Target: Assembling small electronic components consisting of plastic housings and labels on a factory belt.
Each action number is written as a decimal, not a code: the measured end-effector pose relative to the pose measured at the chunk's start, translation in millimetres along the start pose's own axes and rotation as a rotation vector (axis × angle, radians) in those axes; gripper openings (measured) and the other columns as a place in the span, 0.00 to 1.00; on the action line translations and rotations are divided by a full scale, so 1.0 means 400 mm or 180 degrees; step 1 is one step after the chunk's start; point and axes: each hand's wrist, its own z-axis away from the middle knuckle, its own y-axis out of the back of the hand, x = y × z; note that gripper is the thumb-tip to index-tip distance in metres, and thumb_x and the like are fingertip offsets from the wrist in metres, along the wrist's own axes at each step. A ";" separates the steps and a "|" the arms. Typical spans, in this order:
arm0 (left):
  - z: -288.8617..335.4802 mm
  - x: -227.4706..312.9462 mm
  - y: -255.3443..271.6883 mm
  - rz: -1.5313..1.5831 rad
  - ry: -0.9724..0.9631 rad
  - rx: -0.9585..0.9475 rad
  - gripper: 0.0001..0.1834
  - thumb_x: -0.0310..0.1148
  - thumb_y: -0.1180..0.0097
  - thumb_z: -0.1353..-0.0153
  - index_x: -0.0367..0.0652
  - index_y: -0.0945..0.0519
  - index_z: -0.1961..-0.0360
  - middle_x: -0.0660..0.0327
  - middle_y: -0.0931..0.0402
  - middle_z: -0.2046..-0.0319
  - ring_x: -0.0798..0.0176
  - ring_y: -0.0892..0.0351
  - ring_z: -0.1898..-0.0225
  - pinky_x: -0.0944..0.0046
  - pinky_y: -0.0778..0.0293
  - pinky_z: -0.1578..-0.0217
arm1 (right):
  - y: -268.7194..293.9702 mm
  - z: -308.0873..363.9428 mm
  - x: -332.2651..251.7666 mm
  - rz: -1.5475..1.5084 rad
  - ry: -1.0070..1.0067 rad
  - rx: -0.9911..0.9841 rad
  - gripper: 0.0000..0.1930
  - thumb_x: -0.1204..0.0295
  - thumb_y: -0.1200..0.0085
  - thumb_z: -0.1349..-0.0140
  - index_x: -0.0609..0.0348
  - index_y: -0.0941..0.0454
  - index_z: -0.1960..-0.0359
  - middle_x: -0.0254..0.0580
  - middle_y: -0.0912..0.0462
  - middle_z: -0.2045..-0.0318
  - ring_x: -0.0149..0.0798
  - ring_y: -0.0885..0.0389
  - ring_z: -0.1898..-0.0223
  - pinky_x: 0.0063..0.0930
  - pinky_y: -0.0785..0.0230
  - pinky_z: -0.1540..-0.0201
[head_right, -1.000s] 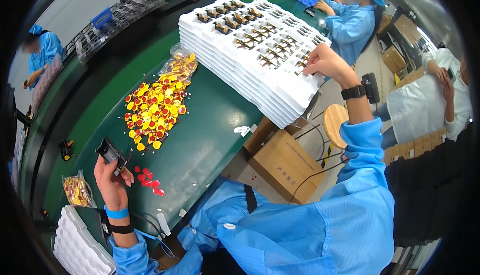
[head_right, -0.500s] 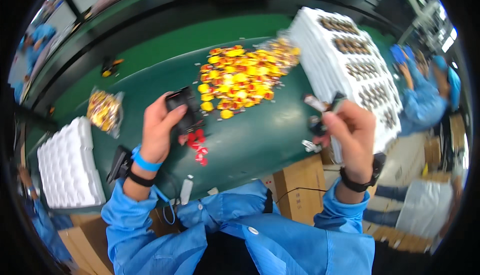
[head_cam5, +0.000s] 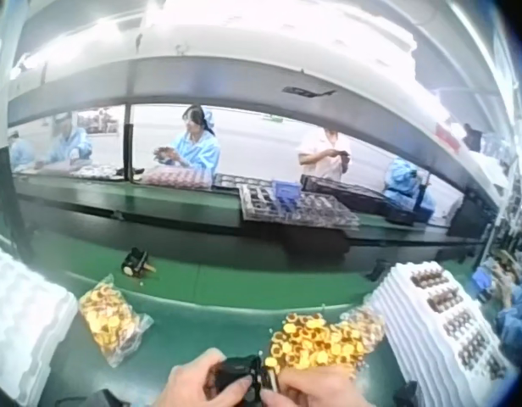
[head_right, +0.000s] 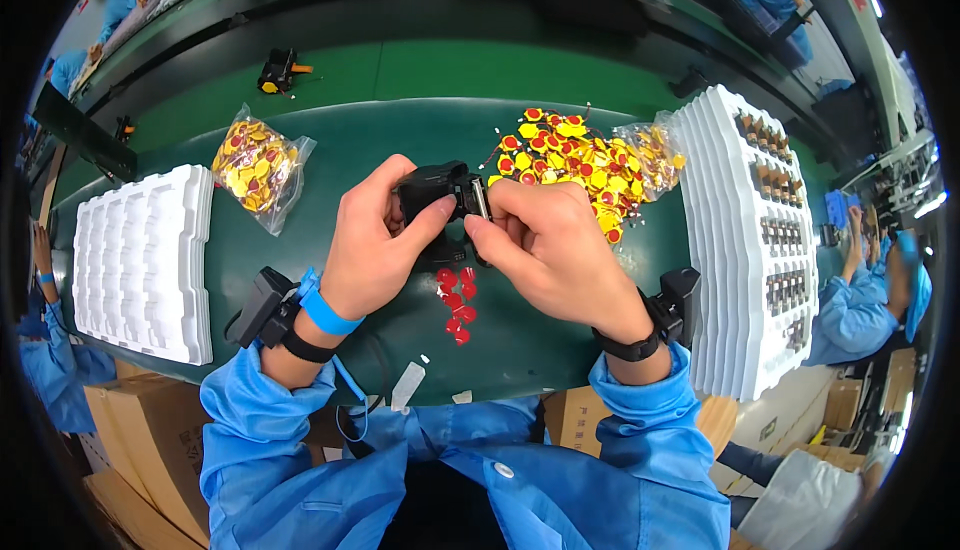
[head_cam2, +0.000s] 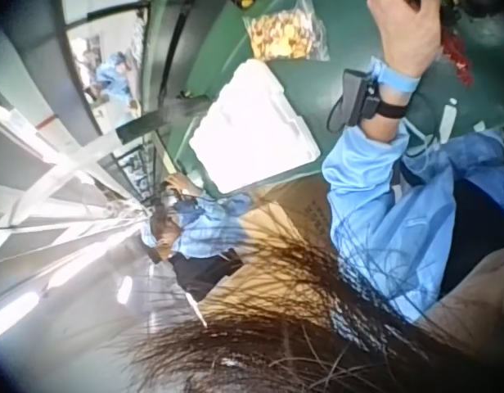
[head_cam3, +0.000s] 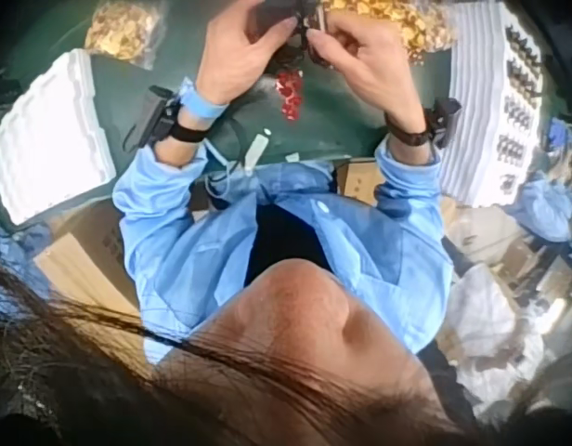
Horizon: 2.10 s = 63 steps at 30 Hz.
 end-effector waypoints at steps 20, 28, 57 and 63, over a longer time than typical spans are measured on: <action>0.000 -0.013 -0.009 -0.0215 0.0092 0.0028 0.09 0.25 0.39 0.37 0.36 0.28 0.67 0.71 0.30 0.79 0.84 0.35 0.78 0.77 0.41 0.81 | -0.003 -0.002 0.082 -0.1439 -0.0529 -0.0475 0.14 0.67 0.43 0.32 0.63 0.25 0.74 0.28 0.26 0.79 0.20 0.26 0.77 0.16 0.34 0.74; 0.003 -0.004 -0.006 -0.0471 0.0171 -0.0038 0.08 0.26 0.38 0.39 0.37 0.27 0.67 0.71 0.30 0.78 0.84 0.35 0.77 0.77 0.41 0.80 | -0.007 0.000 0.103 -0.1553 -0.0443 -0.0513 0.14 0.68 0.44 0.31 0.64 0.25 0.73 0.29 0.25 0.79 0.20 0.26 0.76 0.18 0.34 0.74; 0.013 -0.007 -0.009 -0.0408 -0.0552 -0.0216 0.07 0.28 0.44 0.38 0.37 0.28 0.65 0.64 0.32 0.83 0.75 0.35 0.82 0.66 0.40 0.81 | -0.083 0.018 0.081 -0.0244 0.0525 0.0562 0.08 0.76 0.40 0.40 0.66 0.24 0.74 0.43 0.24 0.84 0.36 0.25 0.84 0.28 0.38 0.81; 0.006 -0.016 0.006 -0.0030 -0.0553 -0.0408 0.09 0.31 0.45 0.37 0.36 0.28 0.63 0.61 0.32 0.82 0.72 0.38 0.82 0.67 0.40 0.79 | -0.082 0.024 0.074 -0.0252 0.0208 0.0582 0.10 0.75 0.39 0.40 0.64 0.24 0.77 0.38 0.26 0.87 0.30 0.26 0.85 0.24 0.38 0.81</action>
